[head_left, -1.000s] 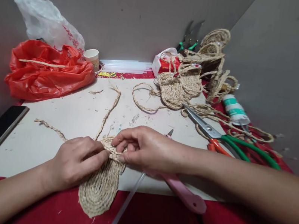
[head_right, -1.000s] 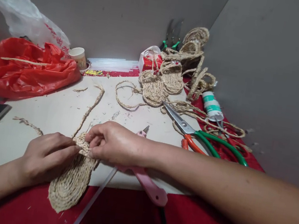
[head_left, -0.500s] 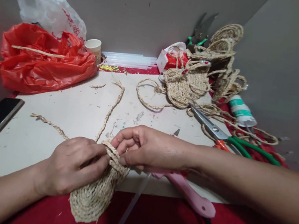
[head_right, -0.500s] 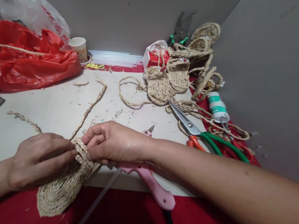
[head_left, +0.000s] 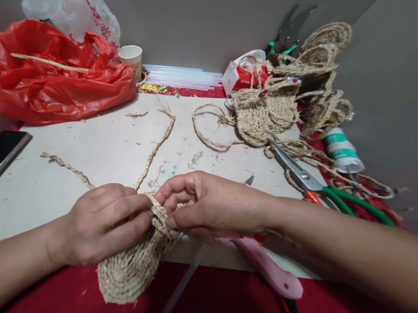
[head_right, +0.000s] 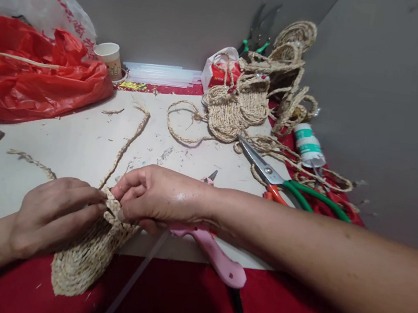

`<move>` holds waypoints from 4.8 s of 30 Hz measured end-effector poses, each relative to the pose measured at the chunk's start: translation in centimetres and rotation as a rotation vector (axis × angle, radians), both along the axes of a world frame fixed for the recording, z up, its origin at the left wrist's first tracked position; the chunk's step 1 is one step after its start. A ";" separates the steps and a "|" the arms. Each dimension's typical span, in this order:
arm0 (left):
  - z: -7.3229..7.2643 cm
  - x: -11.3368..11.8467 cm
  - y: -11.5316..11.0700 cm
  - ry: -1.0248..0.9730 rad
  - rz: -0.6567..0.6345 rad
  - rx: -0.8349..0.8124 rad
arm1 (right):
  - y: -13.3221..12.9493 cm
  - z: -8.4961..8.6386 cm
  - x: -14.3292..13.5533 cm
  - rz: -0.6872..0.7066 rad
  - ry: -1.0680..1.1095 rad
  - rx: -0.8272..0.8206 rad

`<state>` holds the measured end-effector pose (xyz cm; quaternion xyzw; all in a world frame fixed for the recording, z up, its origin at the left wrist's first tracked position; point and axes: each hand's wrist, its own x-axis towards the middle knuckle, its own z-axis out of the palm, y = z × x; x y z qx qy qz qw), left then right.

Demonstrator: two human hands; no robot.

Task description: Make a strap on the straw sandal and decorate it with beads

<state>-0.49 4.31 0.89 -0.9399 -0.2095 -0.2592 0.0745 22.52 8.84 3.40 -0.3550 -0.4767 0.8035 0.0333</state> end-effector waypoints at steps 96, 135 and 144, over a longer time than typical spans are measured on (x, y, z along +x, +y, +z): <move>0.5 -0.1 -3.5 0.223 0.309 0.390 | -3.2 0.7 -3.2 -0.221 -0.031 0.451; 2.2 -0.9 -0.3 -0.415 0.741 -0.786 | -9.2 0.2 6.7 -0.647 0.175 0.543; 2.0 1.7 -2.2 -0.141 0.818 -0.501 | -9.3 0.2 6.6 -0.659 0.161 0.530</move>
